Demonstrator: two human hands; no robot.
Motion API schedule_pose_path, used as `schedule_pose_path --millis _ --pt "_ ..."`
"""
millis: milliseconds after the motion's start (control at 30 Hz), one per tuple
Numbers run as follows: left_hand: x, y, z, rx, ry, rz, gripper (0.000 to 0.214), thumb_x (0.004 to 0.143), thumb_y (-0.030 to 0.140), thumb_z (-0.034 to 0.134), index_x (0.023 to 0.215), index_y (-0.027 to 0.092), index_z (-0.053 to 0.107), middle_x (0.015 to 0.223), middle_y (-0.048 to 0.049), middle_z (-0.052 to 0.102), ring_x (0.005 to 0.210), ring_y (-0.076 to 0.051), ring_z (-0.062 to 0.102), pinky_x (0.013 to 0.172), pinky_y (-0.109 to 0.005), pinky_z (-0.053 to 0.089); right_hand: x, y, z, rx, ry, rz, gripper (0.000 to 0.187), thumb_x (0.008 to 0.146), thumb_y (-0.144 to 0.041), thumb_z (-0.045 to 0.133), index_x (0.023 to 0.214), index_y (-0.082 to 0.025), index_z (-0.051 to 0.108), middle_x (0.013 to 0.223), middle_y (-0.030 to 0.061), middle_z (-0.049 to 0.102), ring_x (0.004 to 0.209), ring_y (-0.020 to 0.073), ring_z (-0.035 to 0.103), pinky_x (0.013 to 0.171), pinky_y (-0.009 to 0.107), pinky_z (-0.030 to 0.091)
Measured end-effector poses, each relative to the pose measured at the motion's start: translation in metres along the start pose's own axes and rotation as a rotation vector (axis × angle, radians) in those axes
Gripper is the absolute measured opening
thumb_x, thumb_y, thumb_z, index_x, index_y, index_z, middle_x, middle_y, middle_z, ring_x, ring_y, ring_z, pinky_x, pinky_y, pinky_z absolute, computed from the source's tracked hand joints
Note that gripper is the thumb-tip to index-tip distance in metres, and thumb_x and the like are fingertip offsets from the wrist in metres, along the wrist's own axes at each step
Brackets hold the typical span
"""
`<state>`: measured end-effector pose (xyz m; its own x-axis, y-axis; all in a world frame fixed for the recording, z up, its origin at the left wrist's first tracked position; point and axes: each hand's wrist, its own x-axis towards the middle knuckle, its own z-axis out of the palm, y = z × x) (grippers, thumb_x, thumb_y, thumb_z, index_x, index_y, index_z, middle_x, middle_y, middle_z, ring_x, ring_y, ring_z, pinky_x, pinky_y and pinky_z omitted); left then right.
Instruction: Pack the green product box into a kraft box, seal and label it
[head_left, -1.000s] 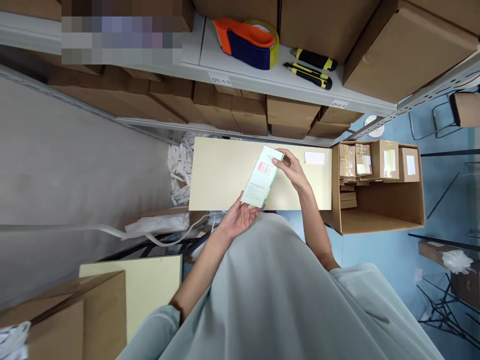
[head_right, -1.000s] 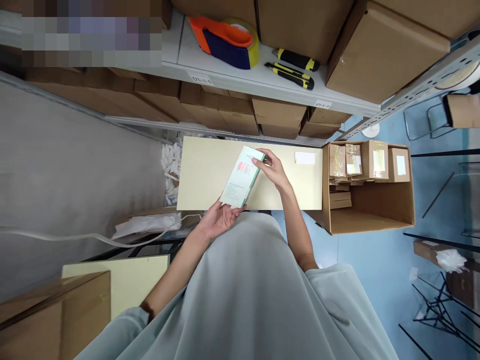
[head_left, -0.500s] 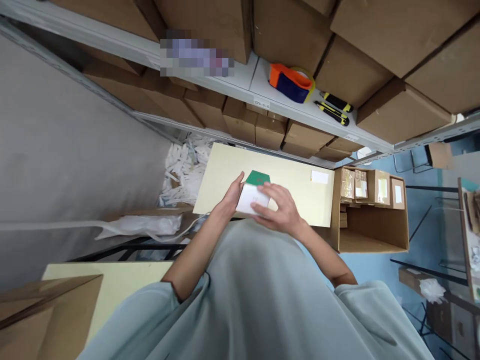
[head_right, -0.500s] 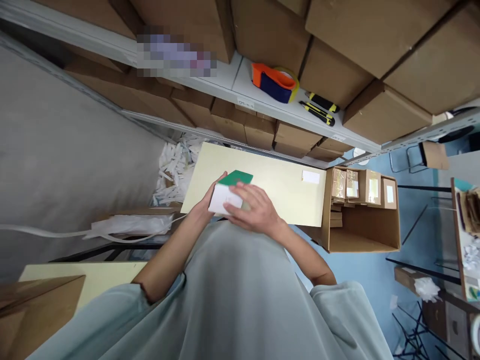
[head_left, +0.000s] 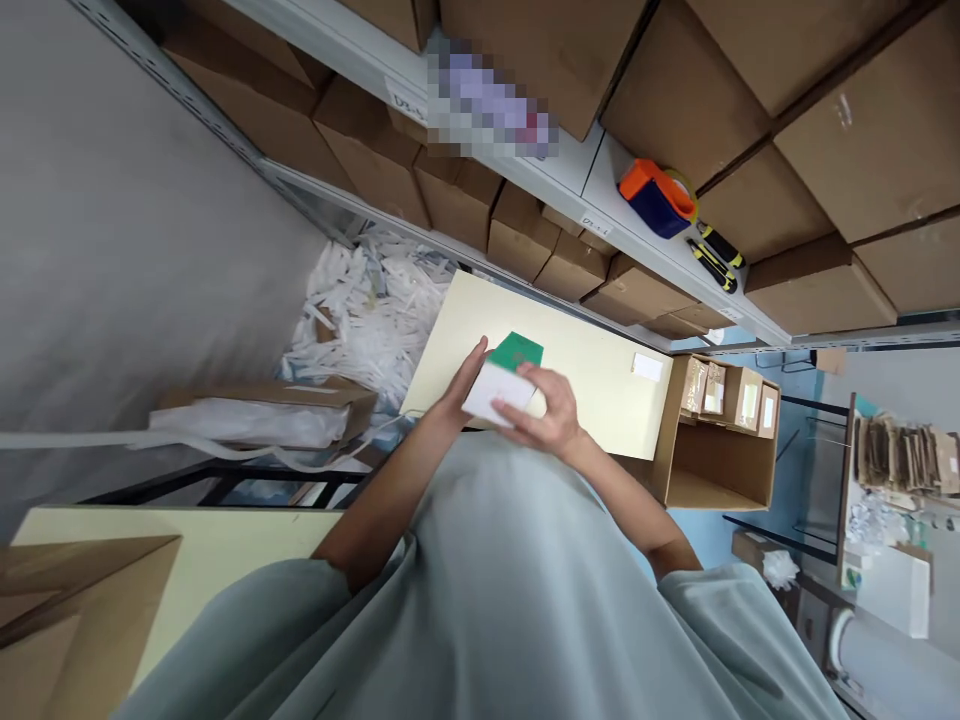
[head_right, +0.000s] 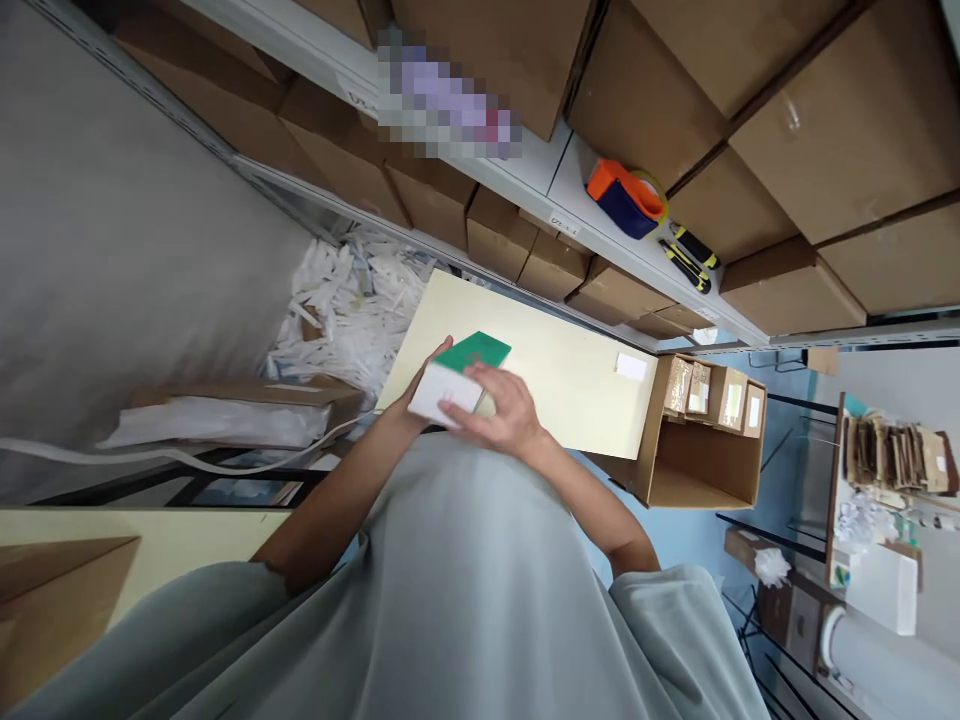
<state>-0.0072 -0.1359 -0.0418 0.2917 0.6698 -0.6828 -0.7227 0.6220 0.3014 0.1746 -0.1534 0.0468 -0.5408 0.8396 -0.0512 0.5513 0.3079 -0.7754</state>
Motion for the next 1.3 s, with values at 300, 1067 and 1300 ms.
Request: schedule_pose_path --millis 300,1067,1300 --pt "-0.055 0.011 -0.022 0.463 0.291 0.519 0.048 0.109 0.064 0.068 0.125 0.020 0.080 0.134 -0.0164 0.076 0.140 -0.036 0.069 0.126 -0.048 0.054 0.101 0.074 0.008 0.642 0.680 0.682 0.050 0.094 -0.076 0.068 0.114 -0.030 0.061 0.123 0.0051 0.076 0.115 0.0213 0.072 0.092 0.032 0.065" --pt "0.028 -0.037 -0.096 0.574 0.385 0.475 0.077 0.099 0.048 0.081 0.165 0.019 0.056 0.165 -0.0239 0.050 0.158 -0.039 0.055 0.132 -0.054 0.051 0.220 0.176 0.101 0.490 0.335 0.831 0.029 0.088 -0.047 0.065 0.111 -0.029 0.065 0.108 -0.0036 0.073 0.103 0.0154 0.065 0.093 0.026 0.060" --pt "0.064 -0.049 -0.105 0.576 0.410 0.305 0.078 0.094 0.040 0.085 0.165 0.025 0.058 0.177 -0.0219 0.049 0.149 -0.041 0.067 0.122 -0.055 0.060 0.241 0.177 0.099 0.246 0.237 0.677 0.037 0.093 -0.038 0.064 0.123 -0.019 0.074 0.141 0.0145 0.077 0.136 0.0288 0.068 0.126 0.045 0.053"
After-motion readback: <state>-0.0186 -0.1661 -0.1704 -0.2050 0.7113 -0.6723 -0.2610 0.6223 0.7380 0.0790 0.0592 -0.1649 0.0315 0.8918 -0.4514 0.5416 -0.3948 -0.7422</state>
